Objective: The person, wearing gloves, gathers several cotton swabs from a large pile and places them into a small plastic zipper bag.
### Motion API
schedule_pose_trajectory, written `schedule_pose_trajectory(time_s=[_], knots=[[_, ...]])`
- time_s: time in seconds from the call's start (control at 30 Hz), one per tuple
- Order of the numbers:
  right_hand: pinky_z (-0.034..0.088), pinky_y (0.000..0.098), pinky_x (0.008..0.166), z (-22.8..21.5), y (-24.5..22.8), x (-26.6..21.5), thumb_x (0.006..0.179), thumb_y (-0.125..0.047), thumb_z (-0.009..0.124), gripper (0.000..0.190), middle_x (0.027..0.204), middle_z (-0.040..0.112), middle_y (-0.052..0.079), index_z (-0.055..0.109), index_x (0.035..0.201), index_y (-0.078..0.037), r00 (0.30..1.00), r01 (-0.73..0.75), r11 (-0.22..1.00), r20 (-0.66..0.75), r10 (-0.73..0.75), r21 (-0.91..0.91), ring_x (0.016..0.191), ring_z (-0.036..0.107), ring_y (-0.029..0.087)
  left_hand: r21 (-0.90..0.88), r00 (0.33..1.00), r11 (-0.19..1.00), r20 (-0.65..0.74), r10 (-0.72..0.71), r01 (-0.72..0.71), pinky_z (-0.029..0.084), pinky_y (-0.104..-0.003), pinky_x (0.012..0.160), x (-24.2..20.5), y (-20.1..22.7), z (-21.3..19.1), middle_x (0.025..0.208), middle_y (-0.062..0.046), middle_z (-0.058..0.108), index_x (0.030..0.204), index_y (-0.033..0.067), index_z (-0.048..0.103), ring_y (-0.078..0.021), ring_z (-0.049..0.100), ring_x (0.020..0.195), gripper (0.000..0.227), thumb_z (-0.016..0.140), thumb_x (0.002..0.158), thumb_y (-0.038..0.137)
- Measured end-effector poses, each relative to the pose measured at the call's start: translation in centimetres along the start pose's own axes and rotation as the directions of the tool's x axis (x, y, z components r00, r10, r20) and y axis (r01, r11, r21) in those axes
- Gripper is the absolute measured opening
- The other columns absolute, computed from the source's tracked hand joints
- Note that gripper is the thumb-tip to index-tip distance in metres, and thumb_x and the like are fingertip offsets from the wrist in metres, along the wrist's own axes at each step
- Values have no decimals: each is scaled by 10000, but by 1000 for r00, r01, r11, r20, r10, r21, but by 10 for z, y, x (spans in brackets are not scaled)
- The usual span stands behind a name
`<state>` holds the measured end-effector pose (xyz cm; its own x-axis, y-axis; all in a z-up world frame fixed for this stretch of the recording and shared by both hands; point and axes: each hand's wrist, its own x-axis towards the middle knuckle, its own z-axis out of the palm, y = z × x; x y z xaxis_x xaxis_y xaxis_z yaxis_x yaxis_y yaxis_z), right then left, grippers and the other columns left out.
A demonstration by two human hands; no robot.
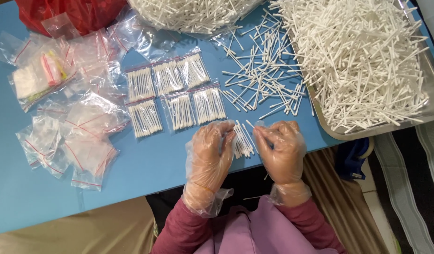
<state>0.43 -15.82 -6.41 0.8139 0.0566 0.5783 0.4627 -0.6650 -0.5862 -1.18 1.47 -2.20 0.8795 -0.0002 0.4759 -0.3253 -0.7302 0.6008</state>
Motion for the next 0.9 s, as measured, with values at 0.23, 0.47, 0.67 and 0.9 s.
schedule_pose_trajectory(time_s=[0.23,0.47,0.67,0.9], knots=[[536,376,571,0,-5,-4,923,-228,778,97,710,610,22,820,923,-141,991,2,980,134,25,-197,721,620,241,116,997,992,67,37,-45,576,-404,779,14,5,23,904,-44,736,1000,125,743,-274,729,890,144,771,864,161],[552,470,786,-10,24,8,977,-70,693,131,939,720,139,786,1068,-48,992,-113,991,38,116,-70,925,693,378,316,992,943,102,78,-107,537,-455,684,30,18,76,737,-64,668,815,126,718,-311,701,779,31,737,791,130],[545,461,808,-6,34,12,970,-84,707,167,953,696,112,799,1109,-82,995,-88,988,41,94,-129,937,684,360,393,993,916,109,38,-79,507,-469,674,27,24,98,703,-105,617,757,85,689,-343,672,794,27,706,763,66],[546,413,808,-4,40,3,920,-55,759,241,944,655,53,827,1118,-175,1000,14,985,8,-13,-172,922,659,306,464,994,880,87,66,-99,466,-487,683,24,24,89,699,-105,549,770,87,633,-343,621,799,40,667,784,70]])
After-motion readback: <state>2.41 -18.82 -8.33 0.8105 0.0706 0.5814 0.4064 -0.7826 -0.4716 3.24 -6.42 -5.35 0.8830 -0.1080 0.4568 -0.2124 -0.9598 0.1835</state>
